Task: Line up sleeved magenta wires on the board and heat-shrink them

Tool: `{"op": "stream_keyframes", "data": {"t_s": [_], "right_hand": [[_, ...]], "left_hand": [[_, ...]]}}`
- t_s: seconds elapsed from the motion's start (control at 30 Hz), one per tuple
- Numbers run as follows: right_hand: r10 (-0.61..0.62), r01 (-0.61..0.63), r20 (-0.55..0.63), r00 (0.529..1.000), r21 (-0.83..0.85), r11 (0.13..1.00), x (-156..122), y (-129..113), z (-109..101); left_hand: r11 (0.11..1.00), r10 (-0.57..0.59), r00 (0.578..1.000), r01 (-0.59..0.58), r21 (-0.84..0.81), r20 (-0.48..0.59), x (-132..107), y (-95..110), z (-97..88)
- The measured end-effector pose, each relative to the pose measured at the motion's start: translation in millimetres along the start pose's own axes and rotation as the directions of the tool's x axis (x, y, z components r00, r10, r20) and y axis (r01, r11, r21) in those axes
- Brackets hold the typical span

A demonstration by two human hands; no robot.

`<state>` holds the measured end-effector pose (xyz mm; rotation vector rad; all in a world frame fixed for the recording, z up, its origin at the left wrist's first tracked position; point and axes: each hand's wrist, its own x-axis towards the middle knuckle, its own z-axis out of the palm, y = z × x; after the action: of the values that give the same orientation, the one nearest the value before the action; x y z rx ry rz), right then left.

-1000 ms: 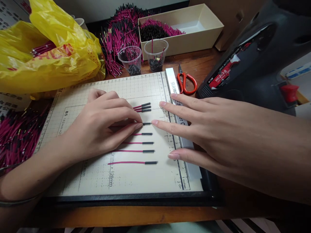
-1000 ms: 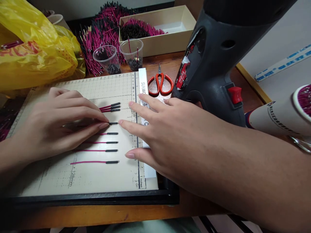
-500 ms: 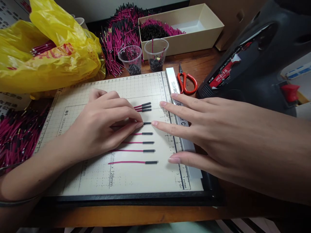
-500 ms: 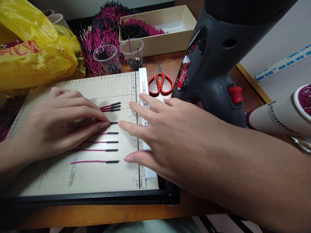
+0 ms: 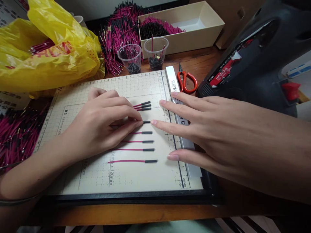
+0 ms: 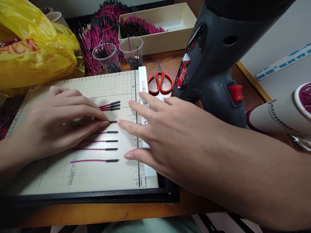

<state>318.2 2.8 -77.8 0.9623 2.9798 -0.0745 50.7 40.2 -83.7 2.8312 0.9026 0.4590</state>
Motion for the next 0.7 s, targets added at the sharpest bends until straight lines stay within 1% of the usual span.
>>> {"op": "stream_keyframes", "data": {"t_s": [0.1,0.17,0.33,0.5,0.7], "right_hand": [[0.009,-0.009,-0.029,1.0,-0.018,1.0,0.6,-1.2,2.5],[0.015,-0.016,-0.042,0.999,-0.032,0.999,1.1,-1.7,3.1],[0.004,-0.004,-0.02,1.0,-0.02,1.0,0.8,-0.4,1.6],[0.047,-0.048,-0.023,0.999,-0.01,0.999,-1.5,-1.5,5.1],[0.051,-0.051,-0.024,0.998,0.004,0.999,-0.6,-2.4,7.2]], "left_hand": [[1.0,0.028,1.0,-0.028,0.001,-0.015,0.0,-0.3,0.0],[1.0,0.022,1.0,-0.022,-0.001,-0.011,-0.1,0.0,-0.1],[1.0,0.022,1.0,-0.022,-0.007,-0.016,-0.9,0.1,0.0],[0.999,0.051,0.999,-0.051,0.001,-0.015,-1.4,-0.2,1.2],[0.998,0.059,0.998,-0.06,-0.02,-0.009,-1.7,0.2,-0.8]]}}
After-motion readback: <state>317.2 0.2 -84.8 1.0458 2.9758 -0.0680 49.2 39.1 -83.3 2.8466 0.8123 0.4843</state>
